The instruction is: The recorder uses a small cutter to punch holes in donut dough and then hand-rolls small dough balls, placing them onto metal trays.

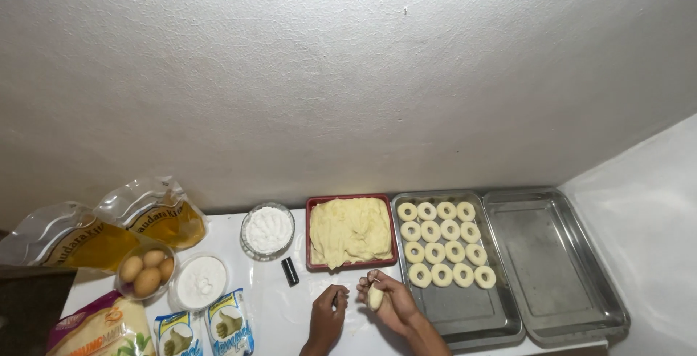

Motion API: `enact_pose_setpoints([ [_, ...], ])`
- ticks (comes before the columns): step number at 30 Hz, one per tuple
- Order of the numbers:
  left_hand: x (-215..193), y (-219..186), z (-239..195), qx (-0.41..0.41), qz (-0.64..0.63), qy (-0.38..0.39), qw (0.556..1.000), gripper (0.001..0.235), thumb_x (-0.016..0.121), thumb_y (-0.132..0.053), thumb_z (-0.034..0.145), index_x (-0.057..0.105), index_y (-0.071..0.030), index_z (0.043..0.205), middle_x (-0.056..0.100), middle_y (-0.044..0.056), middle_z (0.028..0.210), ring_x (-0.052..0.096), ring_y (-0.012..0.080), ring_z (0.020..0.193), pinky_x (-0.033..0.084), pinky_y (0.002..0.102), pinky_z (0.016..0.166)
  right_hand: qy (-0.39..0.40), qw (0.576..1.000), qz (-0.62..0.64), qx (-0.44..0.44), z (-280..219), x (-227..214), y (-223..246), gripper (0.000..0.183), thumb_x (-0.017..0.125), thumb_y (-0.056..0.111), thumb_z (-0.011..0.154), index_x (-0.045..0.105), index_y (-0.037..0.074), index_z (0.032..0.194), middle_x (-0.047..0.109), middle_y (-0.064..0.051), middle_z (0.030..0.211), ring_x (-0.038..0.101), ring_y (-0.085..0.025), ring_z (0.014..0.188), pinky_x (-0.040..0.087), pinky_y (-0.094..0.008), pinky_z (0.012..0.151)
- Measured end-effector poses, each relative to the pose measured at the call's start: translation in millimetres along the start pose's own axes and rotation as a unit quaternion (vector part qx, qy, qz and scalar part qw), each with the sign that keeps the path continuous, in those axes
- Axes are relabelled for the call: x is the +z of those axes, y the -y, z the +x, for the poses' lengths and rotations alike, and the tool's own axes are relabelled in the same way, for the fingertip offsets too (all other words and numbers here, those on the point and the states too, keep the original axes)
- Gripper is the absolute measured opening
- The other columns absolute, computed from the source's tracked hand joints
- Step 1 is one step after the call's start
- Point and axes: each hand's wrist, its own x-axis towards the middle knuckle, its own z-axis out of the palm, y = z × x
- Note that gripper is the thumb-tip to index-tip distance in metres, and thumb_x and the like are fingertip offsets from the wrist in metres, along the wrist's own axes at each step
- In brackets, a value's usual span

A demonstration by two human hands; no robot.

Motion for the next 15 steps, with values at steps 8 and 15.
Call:
enact_pose_setpoints([
  [8,5,16,3,0.017,-0.018,-0.007,1.0,0.009,0.061,-0.004,0.094,0.068,-0.001,0.091,0.07,0.009,0.069,0.067,0.0146,0.059,0.054,0.032,0.058,0.012,0.989,-0.15,-0.014,18,-31,-2,0.036,0.055,0.038,0.099,0.06,0.002,0.101,0.07,-0.018,0.102,0.068,-0.018,0.068,0.051,-0.026,0.049],
  [15,9,20,3,0.006,-0.005,-0.02,1.0,0.008,0.061,-0.004,0.092,0.068,-0.001,0.088,0.072,0.01,0.072,0.07,0.015,0.061,0.055,0.031,0.059,0.147,0.968,-0.2,0.038,51,-81,-11,0.054,0.065,0.044,0.107,0.048,0.016,0.065,0.04,0.005,0.053,0.037,-0.003,0.039,0.028,-0.019,0.032],
])
